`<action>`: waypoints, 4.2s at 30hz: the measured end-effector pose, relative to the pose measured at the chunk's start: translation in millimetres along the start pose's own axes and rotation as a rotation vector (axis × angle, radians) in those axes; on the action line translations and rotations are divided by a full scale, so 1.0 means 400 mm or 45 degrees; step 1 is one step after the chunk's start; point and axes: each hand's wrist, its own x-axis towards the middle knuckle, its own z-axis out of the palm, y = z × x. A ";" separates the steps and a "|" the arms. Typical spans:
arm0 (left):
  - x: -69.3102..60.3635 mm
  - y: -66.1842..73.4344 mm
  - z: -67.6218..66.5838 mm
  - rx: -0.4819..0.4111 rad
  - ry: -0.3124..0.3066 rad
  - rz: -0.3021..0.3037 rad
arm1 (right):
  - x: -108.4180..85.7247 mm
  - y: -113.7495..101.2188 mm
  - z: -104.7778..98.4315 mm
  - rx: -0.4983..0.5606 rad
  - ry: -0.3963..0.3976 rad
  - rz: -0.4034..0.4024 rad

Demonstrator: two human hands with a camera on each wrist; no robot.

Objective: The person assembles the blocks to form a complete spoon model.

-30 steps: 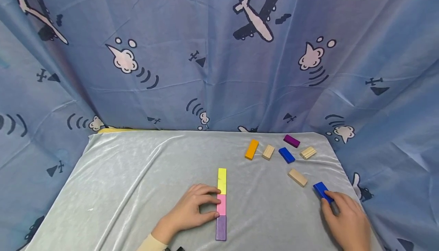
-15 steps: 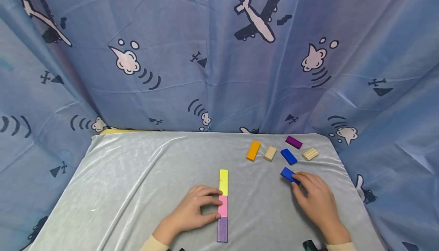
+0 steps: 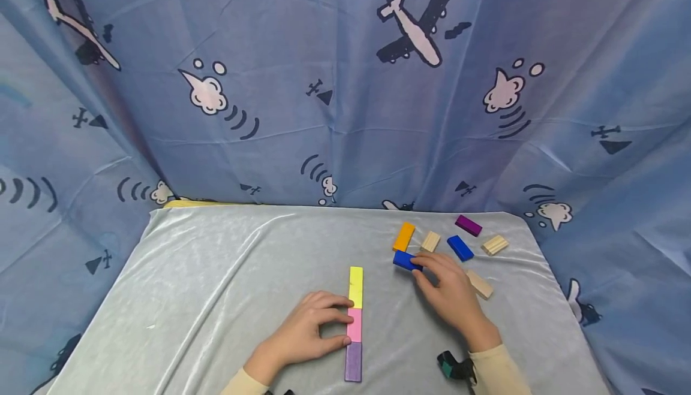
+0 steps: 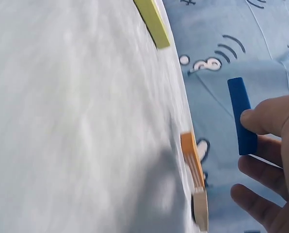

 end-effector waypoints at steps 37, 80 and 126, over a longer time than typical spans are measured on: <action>0.007 -0.013 0.006 0.070 0.070 0.094 | 0.115 -0.055 0.218 0.090 -0.333 -0.033; 0.008 -0.007 -0.002 0.014 0.001 0.021 | 0.205 0.098 0.061 0.073 -0.398 0.142; 0.006 -0.003 -0.002 0.002 0.012 0.003 | 0.194 0.199 0.084 0.070 -0.428 0.164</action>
